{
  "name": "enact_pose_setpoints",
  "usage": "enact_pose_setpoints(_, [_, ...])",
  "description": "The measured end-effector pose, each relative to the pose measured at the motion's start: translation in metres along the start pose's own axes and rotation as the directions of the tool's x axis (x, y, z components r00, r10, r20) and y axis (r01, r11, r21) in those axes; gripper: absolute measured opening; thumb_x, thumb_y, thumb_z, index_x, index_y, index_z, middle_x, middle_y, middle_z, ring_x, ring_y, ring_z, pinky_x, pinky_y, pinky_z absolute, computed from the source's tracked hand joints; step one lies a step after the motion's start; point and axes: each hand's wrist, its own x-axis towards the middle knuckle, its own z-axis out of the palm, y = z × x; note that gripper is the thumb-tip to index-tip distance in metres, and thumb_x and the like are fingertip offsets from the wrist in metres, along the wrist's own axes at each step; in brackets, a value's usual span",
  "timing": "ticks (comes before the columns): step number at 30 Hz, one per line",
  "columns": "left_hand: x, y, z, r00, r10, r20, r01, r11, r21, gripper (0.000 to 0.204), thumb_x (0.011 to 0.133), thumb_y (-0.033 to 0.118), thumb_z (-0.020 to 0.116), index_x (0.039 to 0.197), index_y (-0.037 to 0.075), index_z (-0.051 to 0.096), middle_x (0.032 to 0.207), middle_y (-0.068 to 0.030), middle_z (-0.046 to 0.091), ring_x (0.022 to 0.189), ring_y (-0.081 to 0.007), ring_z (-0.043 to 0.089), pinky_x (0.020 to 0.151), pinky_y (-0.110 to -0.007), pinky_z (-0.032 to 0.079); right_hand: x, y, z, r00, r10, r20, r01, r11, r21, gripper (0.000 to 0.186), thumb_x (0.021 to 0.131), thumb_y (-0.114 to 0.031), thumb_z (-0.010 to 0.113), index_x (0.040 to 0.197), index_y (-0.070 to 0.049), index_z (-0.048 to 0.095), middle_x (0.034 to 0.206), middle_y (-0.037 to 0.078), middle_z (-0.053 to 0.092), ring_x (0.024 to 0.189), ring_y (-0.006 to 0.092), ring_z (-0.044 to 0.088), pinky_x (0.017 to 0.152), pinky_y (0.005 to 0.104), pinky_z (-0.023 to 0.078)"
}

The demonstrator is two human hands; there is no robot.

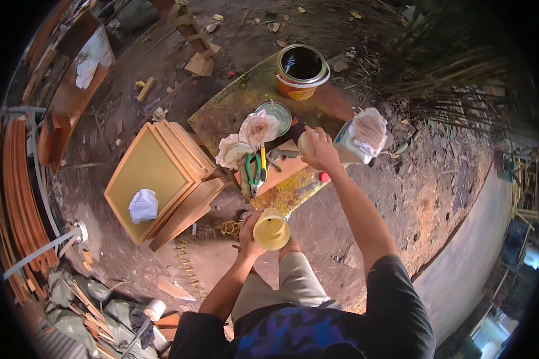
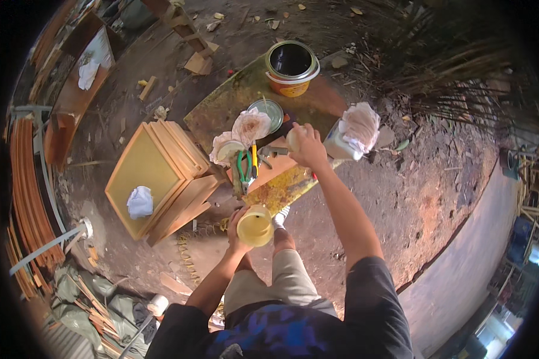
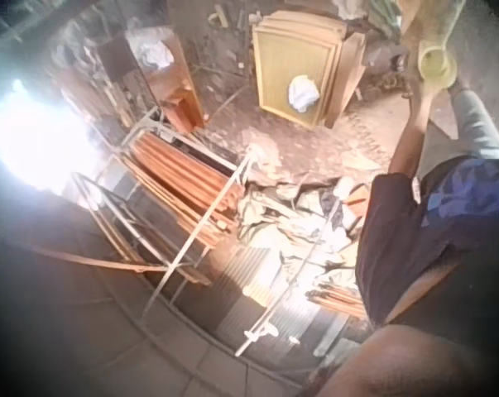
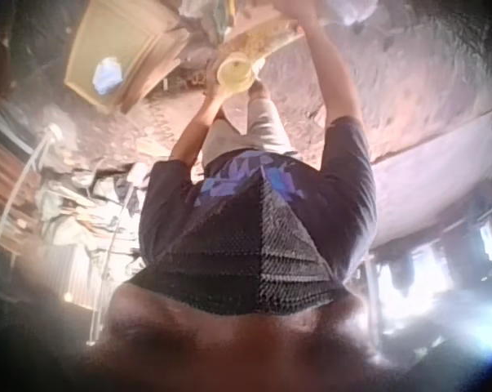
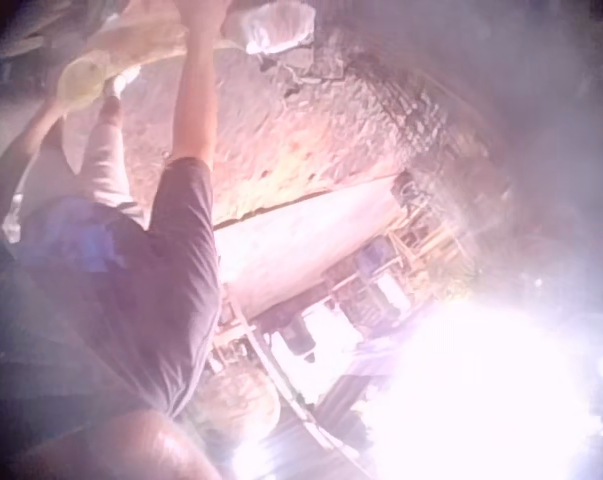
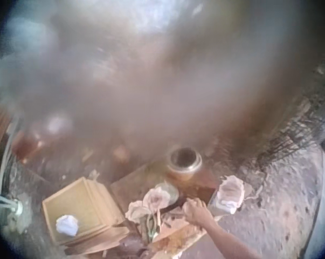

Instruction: Applying finish to wooden panels using a spray gun after wiping them down with a cloth.

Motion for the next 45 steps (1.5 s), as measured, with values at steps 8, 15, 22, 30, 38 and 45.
enact_pose_setpoints(8, [-0.029, -0.037, 0.042, 0.933, -0.155, -0.324, 0.099, 0.978, -0.182, 0.095, 0.061, 0.016, 0.096, 0.138, 0.000, 0.042, 0.131, -0.0169, 0.058, 0.117, -0.0294, 0.060, 0.102, -0.041, 0.049, 0.140, 0.091, 0.022, 0.863, 0.503, -0.054, -0.232, 0.490, 0.840, 0.080, 0.082, -0.045, 0.075, 0.144, -0.009, 0.040, 0.137, 0.019, 0.047, 0.114, 0.0394, 0.054, 0.088, 0.0480, 0.052])
enact_pose_setpoints(15, [-0.064, -0.054, -0.002, 0.841, -0.421, -0.339, 0.328, 0.897, -0.297, 0.098, 0.059, 0.004, 0.094, 0.141, -0.001, 0.041, 0.129, -0.0172, 0.059, 0.116, -0.0265, 0.061, 0.099, -0.040, 0.053, 0.217, -0.003, -0.012, 0.802, 0.490, 0.343, -0.114, -0.437, 0.892, 0.030, 0.091, -0.021, 0.057, 0.114, -0.002, 0.056, 0.101, 0.017, 0.062, 0.090, 0.0320, 0.063, 0.081, 0.0484, 0.056])
enact_pose_setpoints(22, [-0.095, -0.069, 0.006, 0.790, -0.489, -0.370, 0.387, 0.865, -0.318, 0.102, 0.058, -0.002, 0.093, 0.144, 0.000, 0.039, 0.133, -0.0130, 0.057, 0.118, -0.0221, 0.059, 0.100, -0.038, 0.053, 0.228, 0.053, -0.016, 0.857, 0.444, 0.262, -0.141, -0.289, 0.947, 0.025, 0.084, -0.004, 0.043, 0.105, 0.005, 0.054, 0.104, 0.021, 0.064, 0.093, 0.0343, 0.069, 0.075, 0.0499, 0.064])
enact_pose_setpoints(30, [-0.121, -0.063, -0.032, 0.773, -0.461, -0.436, 0.387, 0.887, -0.251, 0.094, 0.060, 0.012, 0.096, 0.138, 0.002, 0.045, 0.128, -0.0180, 0.060, 0.118, -0.0305, 0.061, 0.100, -0.041, 0.050, 0.098, 0.017, -0.084, 0.903, 0.325, 0.282, -0.311, 0.040, 0.950, 0.033, 0.084, -0.002, 0.044, 0.116, 0.002, 0.054, 0.105, 0.016, 0.063, 0.093, 0.0276, 0.068, 0.077, 0.0425, 0.062])
enact_pose_setpoints(38, [-0.131, -0.053, -0.061, 0.808, -0.301, -0.507, 0.327, 0.944, -0.039, 0.080, 0.062, 0.021, 0.094, 0.128, 0.002, 0.053, 0.116, -0.0179, 0.066, 0.104, -0.0345, 0.065, 0.093, -0.040, 0.052, -0.071, -0.025, -0.133, 0.881, 0.198, 0.430, -0.470, 0.270, 0.840, 0.050, 0.080, -0.002, 0.044, 0.130, 0.000, 0.050, 0.109, 0.012, 0.063, 0.080, 0.0196, 0.068, 0.064, 0.0348, 0.062])
enact_pose_setpoints(45, [-0.146, -0.053, -0.079, 0.887, -0.364, -0.283, 0.376, 0.926, -0.012, 0.053, 0.065, 0.032, 0.090, 0.102, 0.007, 0.062, 0.096, -0.0165, 0.069, 0.088, -0.0385, 0.067, 0.075, -0.043, 0.054, -0.157, -0.035, -0.067, 0.754, 0.170, 0.635, -0.651, 0.330, 0.684, 0.064, 0.076, 0.002, 0.044, 0.140, 0.002, 0.042, 0.104, 0.014, 0.068, 0.062, 0.0182, 0.069, 0.050, 0.0303, 0.061])
